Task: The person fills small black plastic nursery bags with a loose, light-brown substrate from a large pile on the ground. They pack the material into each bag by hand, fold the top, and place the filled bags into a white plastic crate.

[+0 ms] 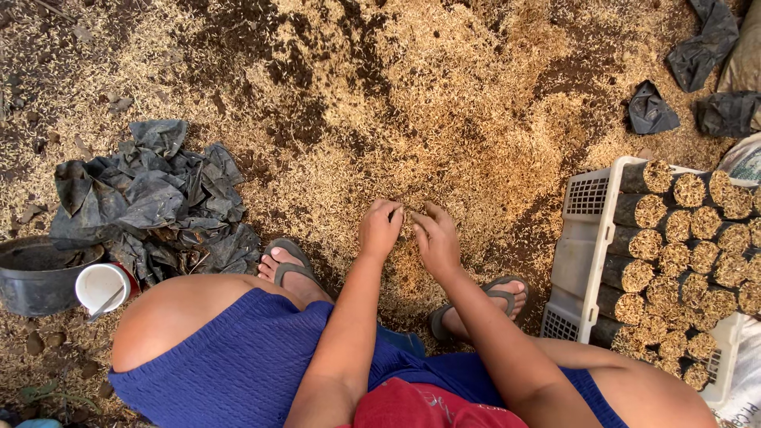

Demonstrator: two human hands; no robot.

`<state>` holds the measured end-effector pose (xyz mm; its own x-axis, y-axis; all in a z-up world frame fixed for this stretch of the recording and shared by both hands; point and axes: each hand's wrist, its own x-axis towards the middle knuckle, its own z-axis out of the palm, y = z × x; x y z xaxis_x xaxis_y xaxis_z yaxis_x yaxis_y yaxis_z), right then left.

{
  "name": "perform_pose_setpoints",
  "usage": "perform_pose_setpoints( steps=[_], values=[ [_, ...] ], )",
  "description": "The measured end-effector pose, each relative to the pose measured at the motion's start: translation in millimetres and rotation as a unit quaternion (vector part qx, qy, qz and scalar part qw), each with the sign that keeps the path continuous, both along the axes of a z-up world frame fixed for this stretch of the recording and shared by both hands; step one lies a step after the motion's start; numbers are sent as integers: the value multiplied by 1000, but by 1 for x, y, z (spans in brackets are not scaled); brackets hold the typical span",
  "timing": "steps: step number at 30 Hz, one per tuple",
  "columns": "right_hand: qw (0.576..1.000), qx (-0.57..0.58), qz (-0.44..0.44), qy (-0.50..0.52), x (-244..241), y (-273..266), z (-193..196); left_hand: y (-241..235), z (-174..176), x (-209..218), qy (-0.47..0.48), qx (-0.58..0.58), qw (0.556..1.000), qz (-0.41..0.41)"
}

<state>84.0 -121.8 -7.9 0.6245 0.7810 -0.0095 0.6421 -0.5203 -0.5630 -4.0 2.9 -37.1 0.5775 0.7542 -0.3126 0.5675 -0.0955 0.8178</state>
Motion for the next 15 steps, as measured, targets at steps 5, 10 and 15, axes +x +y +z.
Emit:
perform_pose_setpoints(
  steps=[5,10,15],
  values=[
    [996,-74,41,-32,-5,15,4,-13,0,6,-13,64,998,5],
    [994,-103,39,-9,-1,18,3,-18,-7,4,-16,83,996,-3],
    [970,-21,-183,156,-17,8,-4,-7,-12,2,-21,-15,999,37]
  ],
)
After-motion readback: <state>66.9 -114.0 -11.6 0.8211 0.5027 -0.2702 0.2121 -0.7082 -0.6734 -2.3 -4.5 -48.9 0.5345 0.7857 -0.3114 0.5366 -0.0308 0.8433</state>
